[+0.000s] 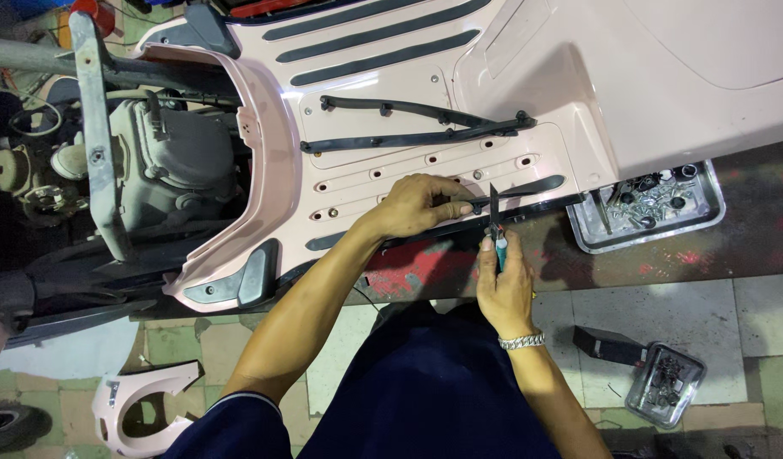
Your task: The person installs rubber strips on the floorboard of a scooter using a mallet and adhesive, trims a strip with a utility knife, and uses a power drill to secure components underneath the body.
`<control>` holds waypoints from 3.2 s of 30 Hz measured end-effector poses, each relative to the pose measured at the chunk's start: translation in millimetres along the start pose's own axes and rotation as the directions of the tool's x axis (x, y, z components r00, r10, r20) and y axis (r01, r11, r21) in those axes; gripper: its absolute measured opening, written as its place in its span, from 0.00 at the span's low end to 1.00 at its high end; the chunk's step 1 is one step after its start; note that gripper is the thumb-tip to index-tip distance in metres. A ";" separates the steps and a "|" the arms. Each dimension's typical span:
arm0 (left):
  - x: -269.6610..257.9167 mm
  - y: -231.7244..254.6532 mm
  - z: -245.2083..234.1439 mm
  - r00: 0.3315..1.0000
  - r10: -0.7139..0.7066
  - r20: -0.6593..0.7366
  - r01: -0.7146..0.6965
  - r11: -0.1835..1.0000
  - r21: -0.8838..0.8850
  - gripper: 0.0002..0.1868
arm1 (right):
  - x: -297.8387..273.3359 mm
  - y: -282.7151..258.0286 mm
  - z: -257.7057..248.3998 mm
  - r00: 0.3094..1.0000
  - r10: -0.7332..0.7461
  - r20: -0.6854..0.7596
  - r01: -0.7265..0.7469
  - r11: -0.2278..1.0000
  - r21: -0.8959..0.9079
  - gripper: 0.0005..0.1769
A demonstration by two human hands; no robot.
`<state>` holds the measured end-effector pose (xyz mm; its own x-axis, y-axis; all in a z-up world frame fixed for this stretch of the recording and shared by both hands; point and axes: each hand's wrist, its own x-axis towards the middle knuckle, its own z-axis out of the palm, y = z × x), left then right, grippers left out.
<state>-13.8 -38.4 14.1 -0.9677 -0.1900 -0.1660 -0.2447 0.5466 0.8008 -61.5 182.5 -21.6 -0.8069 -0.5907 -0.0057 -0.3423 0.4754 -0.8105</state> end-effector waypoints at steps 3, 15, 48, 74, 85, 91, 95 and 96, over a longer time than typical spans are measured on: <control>-0.3 -0.7 2.9 1.000 0.003 -0.017 -0.004 0.999 -0.044 0.20 | 0.6 3.7 -2.2 0.999 -0.029 0.039 0.029 1.000 0.004 0.17; 2.6 -5.4 6.3 0.999 0.030 -0.045 -0.031 0.999 -0.020 0.19 | -1.6 7.8 -4.3 0.992 -0.010 0.122 0.011 1.000 -0.009 0.18; 1.0 0.9 3.9 0.994 0.063 -0.090 -0.064 0.998 -0.011 0.14 | 13.8 8.8 -13.9 0.977 -0.092 0.190 0.099 0.995 -0.028 0.13; 1.5 -5.8 5.9 0.986 0.132 -0.103 -0.131 0.991 0.017 0.21 | 10.1 8.5 -23.6 0.974 -0.086 0.210 0.094 0.995 -0.028 0.15; 2.2 0.2 0.4 0.988 0.139 -0.064 -0.139 0.990 0.007 0.17 | 4.2 13.9 -32.4 0.971 -0.058 0.232 0.078 0.994 -0.080 0.16; 0.9 1.1 0.1 0.987 0.138 -0.087 -0.141 0.990 -0.024 0.16 | 3.3 13.2 -34.5 0.967 -0.003 0.255 0.036 0.992 -0.124 0.17; 1.9 1.0 0.1 0.988 0.131 -0.080 -0.131 0.991 0.009 0.16 | 3.5 15.2 -34.2 0.967 -0.030 0.252 0.064 0.990 -0.128 0.17; 1.7 0.8 -0.5 0.991 0.116 -0.070 -0.116 0.993 0.006 0.16 | 3.9 15.1 -34.0 0.965 -0.017 0.261 0.053 0.990 -0.131 0.17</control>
<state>-15.6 -38.7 14.7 -0.9828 -0.1818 -0.0315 -0.1313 0.5694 0.8115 -86.2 209.5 -14.0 -0.6475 -0.7483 -0.1443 -0.4448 0.5248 -0.7258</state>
